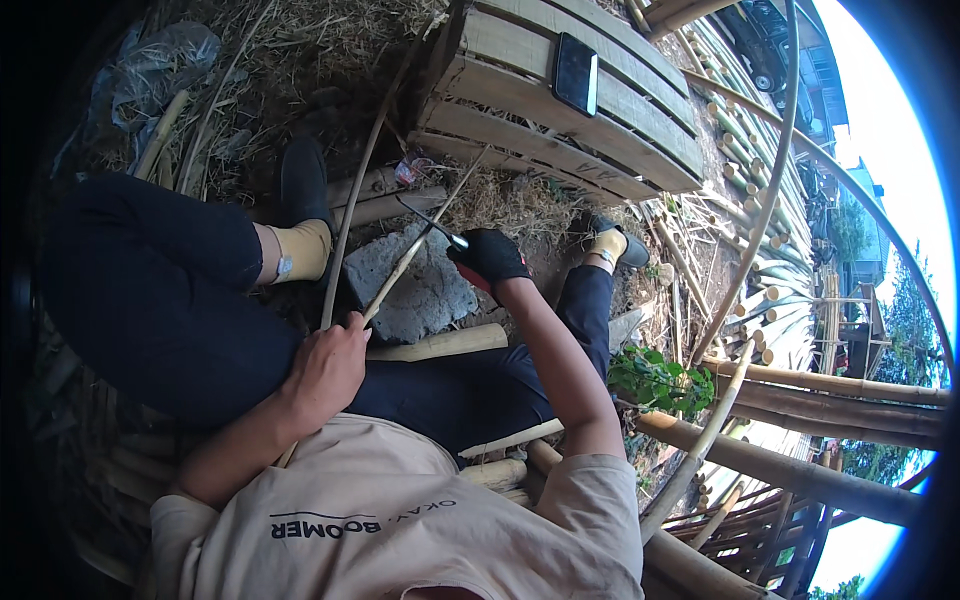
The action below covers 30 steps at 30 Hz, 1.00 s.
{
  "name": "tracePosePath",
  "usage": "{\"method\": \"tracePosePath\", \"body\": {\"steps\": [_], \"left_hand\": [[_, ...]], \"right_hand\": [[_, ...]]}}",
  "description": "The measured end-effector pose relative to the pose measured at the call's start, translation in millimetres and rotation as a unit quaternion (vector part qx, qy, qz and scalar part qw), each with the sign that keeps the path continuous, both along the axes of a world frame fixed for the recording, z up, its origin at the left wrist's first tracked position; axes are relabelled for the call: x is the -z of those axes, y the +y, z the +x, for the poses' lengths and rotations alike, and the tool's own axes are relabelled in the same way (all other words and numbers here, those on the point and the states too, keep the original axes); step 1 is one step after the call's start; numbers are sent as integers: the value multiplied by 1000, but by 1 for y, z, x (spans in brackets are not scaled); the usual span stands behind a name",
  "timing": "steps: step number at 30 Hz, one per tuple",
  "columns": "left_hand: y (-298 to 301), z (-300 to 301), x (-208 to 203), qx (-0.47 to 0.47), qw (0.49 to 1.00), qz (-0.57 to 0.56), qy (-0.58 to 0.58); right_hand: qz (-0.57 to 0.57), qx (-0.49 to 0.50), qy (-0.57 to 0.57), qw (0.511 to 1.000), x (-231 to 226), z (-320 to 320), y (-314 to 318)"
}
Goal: The person carves a strip of bamboo by hand using a blade. They hold the bamboo strip with one hand and repeatedly scrape the surface with the tool in the other hand while seated on a bamboo structure.
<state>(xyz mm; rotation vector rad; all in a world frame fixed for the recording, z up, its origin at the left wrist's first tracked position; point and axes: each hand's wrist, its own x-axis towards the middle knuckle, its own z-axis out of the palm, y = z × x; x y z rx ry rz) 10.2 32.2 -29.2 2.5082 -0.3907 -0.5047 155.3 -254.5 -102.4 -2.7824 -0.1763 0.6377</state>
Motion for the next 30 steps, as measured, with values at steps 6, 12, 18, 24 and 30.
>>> {"method": "tracePosePath", "body": {"steps": [6,12,18,24,30], "left_hand": [[-4,0,0,6,1000,7,-11],[-2,-3,5,-7,1000,1,-29],[-1,-4,14,-3,999,2,-41],[-5,-3,11,0,999,0,-46],[-3,-5,10,-7,999,8,-44]], "right_hand": [[-80,-5,-64,995,6,32,-27],[-113,-34,-60,991,-1,32,-23],[-122,-33,-45,991,-17,8,-4],[-180,54,-45,981,-1,52,-44],[-116,-19,-44,992,-4,24,-18]]}}
